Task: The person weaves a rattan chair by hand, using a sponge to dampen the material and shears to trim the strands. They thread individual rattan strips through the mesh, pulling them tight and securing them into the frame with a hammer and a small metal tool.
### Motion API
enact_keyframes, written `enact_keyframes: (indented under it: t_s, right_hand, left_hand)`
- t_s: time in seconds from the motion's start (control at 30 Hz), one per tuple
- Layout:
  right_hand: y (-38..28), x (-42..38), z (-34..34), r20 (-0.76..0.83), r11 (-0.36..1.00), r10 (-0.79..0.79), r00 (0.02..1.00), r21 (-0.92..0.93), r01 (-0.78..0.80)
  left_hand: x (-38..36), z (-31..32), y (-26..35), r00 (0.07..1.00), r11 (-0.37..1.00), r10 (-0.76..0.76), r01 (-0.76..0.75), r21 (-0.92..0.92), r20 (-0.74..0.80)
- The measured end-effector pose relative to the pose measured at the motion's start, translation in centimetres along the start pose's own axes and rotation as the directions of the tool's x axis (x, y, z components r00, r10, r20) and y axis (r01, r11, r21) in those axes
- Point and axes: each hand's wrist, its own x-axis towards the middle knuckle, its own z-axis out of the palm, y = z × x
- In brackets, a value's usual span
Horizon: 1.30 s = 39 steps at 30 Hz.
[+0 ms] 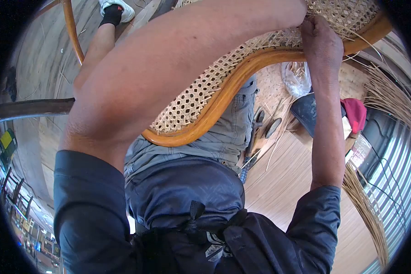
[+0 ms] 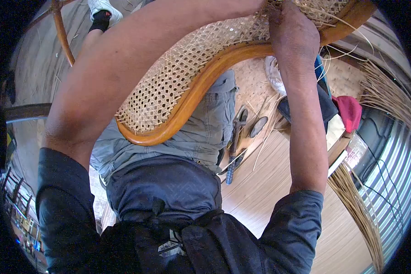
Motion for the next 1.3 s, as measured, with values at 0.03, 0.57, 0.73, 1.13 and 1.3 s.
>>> enact_keyframes:
  t_s: [0.03, 0.57, 0.73, 1.13, 1.3]
  right_hand:
    - [0.0, 0.0, 0.2, 0.004, 1.000, 0.014, 1.000, -0.023, -0.014]
    - [-1.3, -0.2, 1.2, 0.022, 0.993, 0.016, 1.000, -0.117, -0.013]
    - [-2.2, -0.7, 0.7, -0.049, 0.998, -0.022, 0.999, -0.057, 0.019]
    - [-0.9, -0.5, -0.8, -0.161, 0.921, -0.331, 0.930, -0.271, 0.281]
    - [-0.3, 0.3, -0.4, -0.149, 0.912, -0.392, 0.908, -0.194, 0.362]
  left_hand:
    - [-0.1, 0.6, -0.3, 0.998, 0.999, 0.039, -0.038, 0.025, -0.056]
    - [-1.0, 2.7, -2.0, 0.992, 0.993, -0.046, 0.032, -0.117, -0.121]
    - [-1.0, 1.7, -1.5, 0.985, 0.975, -0.164, 0.155, -0.162, -0.046]
    - [-4.7, 2.4, -2.9, 0.953, 0.934, -0.303, 0.301, -0.191, 0.020]
    - [-6.1, 7.0, -5.9, 0.933, 0.962, -0.159, 0.072, -0.265, -0.322]
